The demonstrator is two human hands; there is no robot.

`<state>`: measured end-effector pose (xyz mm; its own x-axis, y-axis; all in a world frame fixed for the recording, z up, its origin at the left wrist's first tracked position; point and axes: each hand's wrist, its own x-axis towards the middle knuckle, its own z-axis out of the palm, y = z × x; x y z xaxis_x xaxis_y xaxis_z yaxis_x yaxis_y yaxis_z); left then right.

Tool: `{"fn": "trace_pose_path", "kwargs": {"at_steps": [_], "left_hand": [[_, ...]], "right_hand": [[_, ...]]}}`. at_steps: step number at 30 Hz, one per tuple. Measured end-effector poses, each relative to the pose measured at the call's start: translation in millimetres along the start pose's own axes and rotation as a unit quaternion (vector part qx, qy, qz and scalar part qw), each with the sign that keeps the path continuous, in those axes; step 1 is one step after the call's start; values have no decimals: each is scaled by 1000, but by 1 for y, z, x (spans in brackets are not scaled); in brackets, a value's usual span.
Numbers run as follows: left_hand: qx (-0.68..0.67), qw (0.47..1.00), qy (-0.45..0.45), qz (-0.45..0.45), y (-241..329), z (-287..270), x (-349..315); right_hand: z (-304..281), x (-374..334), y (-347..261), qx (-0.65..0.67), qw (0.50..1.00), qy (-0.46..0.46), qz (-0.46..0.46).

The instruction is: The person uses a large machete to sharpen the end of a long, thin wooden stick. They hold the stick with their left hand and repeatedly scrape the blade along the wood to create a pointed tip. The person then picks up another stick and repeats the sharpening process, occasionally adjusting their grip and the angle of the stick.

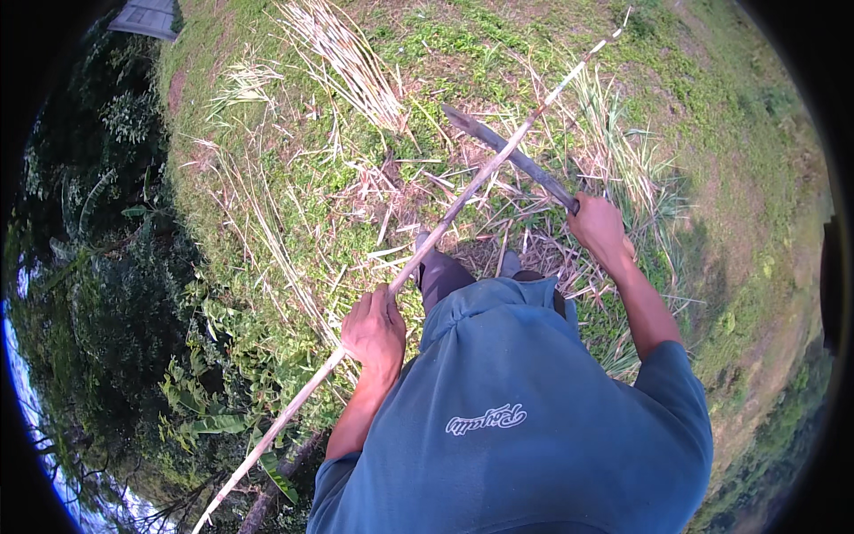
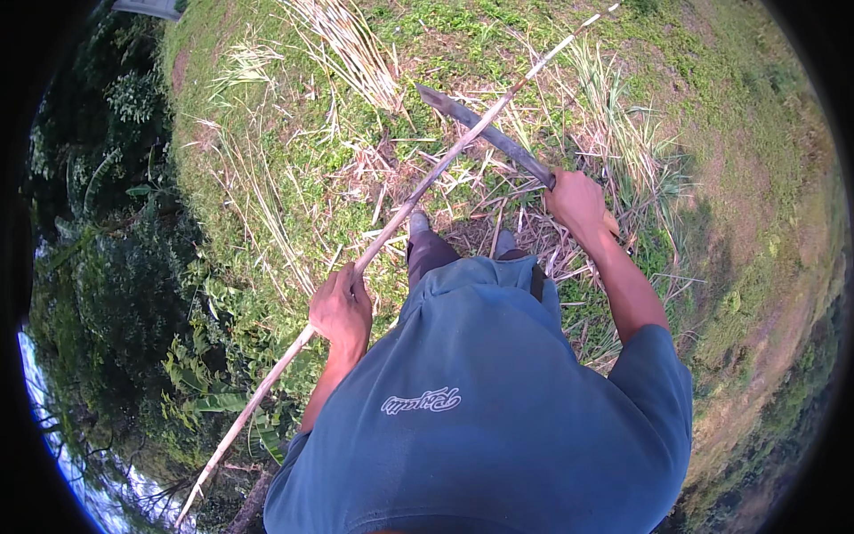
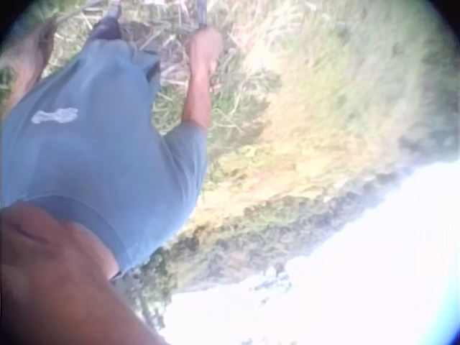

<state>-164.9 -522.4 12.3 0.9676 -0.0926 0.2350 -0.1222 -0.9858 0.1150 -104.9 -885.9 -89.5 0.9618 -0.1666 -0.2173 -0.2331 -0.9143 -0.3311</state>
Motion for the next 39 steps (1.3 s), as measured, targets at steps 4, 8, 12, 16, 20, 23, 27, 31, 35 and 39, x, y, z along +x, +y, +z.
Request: {"fn": "trace_pose_path", "kwargs": {"at_steps": [4,8,12,16,20,23,27,31,35,39], "left_hand": [[13,1000,27,5,1,3,-2],[19,1000,8,3,-4,2,-10],[9,1000,-15,-5,-14,-6,-22],[-12,999,-33,-22,-14,-2,-23],[-17,990,-124,-72,13,-4,3],[-40,978,-185,-91,15,4,22],[-96,942,-295,-132,6,-3,28],[-178,872,-414,-193,-19,-6,16],[-211,864,-420,-181,-19,2,-4],[-207,867,-417,-179,3,-12,8]], "right_hand": [[-3,2,-11,-17,997,-42,-61],[18,9,-7,-8,997,-62,-38],[68,50,81,44,982,12,183],[70,42,88,103,965,53,234],[49,-13,19,144,985,0,95],[59,-41,-13,121,992,-18,-35],[106,-22,0,97,995,-17,-15],[147,13,44,132,972,51,190],[140,19,49,142,975,40,168],[118,3,44,92,994,-24,60]]}}
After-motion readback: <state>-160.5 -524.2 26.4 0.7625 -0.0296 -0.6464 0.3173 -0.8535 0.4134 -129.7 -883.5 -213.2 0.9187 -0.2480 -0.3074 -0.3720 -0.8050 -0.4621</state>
